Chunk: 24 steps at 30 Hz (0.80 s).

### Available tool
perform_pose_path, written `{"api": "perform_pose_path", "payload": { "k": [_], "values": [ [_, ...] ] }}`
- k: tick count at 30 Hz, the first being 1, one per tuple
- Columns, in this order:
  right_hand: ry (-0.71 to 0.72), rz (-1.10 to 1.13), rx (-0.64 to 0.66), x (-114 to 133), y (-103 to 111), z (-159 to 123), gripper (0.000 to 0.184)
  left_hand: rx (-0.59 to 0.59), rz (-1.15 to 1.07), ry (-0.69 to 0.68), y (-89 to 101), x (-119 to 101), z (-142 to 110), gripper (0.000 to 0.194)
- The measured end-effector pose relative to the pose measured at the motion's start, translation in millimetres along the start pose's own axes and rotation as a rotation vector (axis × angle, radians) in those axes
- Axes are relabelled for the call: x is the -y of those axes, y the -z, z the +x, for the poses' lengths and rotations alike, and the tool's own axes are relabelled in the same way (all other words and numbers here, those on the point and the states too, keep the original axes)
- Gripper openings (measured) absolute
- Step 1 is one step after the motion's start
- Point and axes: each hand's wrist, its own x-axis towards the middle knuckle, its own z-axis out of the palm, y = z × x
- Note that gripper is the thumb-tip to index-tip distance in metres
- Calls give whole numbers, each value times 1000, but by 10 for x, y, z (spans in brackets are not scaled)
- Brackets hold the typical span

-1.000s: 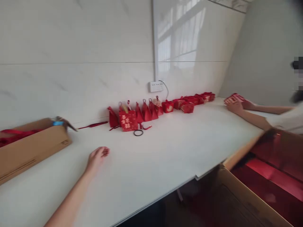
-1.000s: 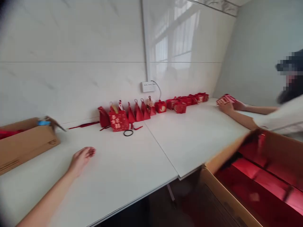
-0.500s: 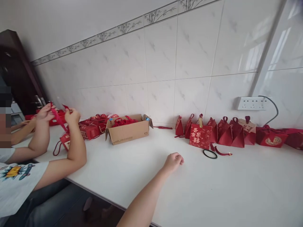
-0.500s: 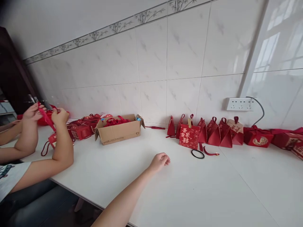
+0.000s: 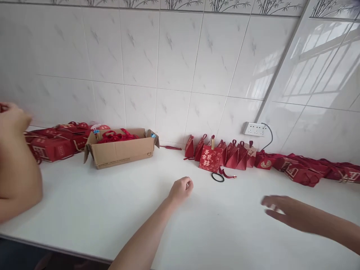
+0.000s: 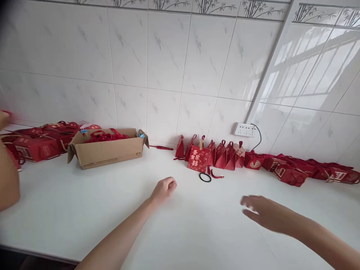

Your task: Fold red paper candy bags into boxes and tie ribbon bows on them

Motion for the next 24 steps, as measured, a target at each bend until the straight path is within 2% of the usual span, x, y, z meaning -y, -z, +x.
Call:
{"api": "perform_pose_path", "payload": {
  "k": [2,3,4,6,9,13,17,21,24],
  "values": [
    [-82,-58,119,-762,-245,155,13,10,33,-43,-7,15,18,19],
    [-42,-100,127,-994,-347,321,19,17,47,-64,-9,22,27,19],
    [-4,-125,90,-1126,-427,528,24,23,60,-82,-11,30,36,19],
    [-1,-133,-50,-1160,-520,999,28,36,88,-112,-14,50,54,19],
    [-66,-113,-224,-975,-549,1638,41,69,136,-151,-19,94,76,18],
    [-180,-13,-350,-868,-579,2136,52,95,190,-167,-24,160,92,17],
    [-241,136,-426,-871,-582,2232,42,90,214,-158,-3,185,99,17],
    [-220,278,-525,-810,-563,1997,44,59,201,-134,31,160,104,19],
    [-102,358,-571,-717,-718,1771,39,30,173,-103,27,140,119,15]
  ]
}}
